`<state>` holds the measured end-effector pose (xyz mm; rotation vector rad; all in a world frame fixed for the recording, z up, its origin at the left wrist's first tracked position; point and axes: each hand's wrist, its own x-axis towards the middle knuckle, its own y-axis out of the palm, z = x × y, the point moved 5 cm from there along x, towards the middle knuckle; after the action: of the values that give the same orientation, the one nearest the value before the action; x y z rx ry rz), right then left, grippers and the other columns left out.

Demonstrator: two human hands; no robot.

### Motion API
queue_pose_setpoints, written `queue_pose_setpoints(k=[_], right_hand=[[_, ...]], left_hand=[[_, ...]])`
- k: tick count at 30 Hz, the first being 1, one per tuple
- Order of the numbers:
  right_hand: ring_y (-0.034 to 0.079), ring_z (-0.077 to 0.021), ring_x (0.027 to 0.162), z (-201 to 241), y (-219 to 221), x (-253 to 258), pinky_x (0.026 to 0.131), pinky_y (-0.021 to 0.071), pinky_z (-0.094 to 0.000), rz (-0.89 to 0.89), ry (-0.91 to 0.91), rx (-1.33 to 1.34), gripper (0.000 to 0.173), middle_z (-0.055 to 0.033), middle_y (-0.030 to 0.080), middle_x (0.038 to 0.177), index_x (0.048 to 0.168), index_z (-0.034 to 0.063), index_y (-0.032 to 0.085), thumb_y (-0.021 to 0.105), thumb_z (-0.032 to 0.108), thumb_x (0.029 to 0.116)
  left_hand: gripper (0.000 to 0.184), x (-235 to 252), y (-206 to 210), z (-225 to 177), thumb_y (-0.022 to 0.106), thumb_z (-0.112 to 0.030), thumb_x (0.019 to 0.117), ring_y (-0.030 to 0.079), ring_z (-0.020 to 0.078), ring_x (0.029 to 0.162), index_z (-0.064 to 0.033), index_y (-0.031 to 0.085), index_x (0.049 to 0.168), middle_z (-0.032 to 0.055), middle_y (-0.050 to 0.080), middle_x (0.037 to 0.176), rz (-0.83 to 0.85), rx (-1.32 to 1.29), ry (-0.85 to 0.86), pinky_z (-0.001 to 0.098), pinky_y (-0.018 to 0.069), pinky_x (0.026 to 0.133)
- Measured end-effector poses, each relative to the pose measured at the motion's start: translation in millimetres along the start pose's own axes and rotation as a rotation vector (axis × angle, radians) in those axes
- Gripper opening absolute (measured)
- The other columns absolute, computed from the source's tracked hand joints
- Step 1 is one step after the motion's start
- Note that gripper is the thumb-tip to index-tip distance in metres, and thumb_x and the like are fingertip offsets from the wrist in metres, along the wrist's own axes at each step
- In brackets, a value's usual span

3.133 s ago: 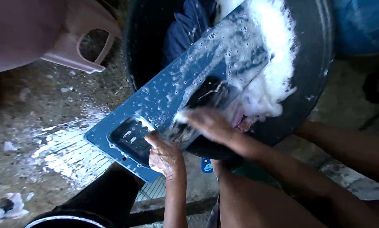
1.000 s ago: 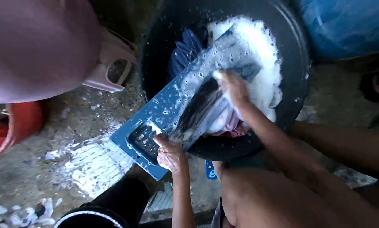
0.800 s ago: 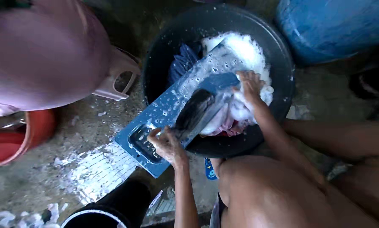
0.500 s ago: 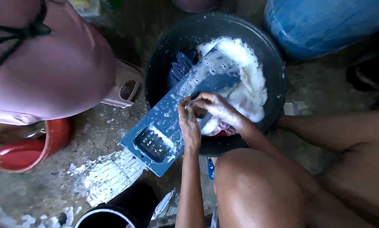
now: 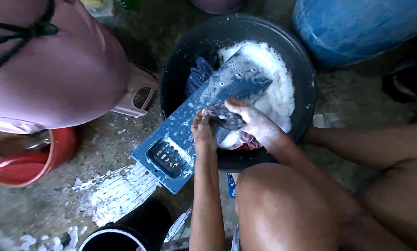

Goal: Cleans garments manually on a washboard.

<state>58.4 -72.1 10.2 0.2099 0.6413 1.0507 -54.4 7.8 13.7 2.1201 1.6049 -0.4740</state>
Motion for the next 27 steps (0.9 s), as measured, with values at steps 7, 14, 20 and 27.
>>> queue_pose_setpoints(k=[7,14,20,27], right_hand=[[0.066,-0.0456,0.087,1,-23,18,0.071,0.0533,-0.063,-0.327,-0.16,-0.901,0.036,-0.0257,0.065,0.093,0.133,0.0057,0.054,0.061,0.005,0.0975],[0.061,-0.0104,0.107,21,29,-1,0.092,0.0513,-0.028,0.265,0.137,-0.293,0.058,-0.0137,0.058,0.139,0.155,0.0098,0.042,0.056,0.002,0.0992],[0.069,-0.0419,0.101,20,-1,19,0.088,0.0538,-0.0595,-0.262,0.046,-0.976,0.051,-0.0232,0.072,0.106,0.144,0.0093,0.053,0.064,0.004,0.0938],[0.065,-0.0194,0.098,2,-2,17,0.09,0.0537,-0.0381,-0.096,0.088,-0.375,0.072,-0.0157,0.066,0.114,0.163,0.0134,0.023,0.054,-0.002,0.0999]], left_hand=[[0.026,-39,34,1,0.061,-0.007,0.0965,0.068,0.0139,0.087,-0.0025,0.056,0.122,0.007,0.068,0.098,0.406,0.203,0.155,0.0342,0.0599,0.08],[0.044,18,-15,18,0.056,0.006,0.0913,0.069,0.0328,0.096,0.0094,0.052,0.135,0.0256,0.069,0.106,-0.123,0.712,0.381,0.0497,0.0553,0.086],[0.031,-20,19,-8,0.053,0.0,0.0999,0.065,0.0147,0.085,0.0065,0.05,0.13,0.0144,0.064,0.103,0.119,0.243,-0.04,0.0327,0.0575,0.074],[0.034,-1,8,0,0.065,-0.007,0.0893,0.068,0.0405,0.095,0.0007,0.064,0.122,0.0251,0.07,0.099,-0.049,0.885,0.183,0.0599,0.052,0.082]])
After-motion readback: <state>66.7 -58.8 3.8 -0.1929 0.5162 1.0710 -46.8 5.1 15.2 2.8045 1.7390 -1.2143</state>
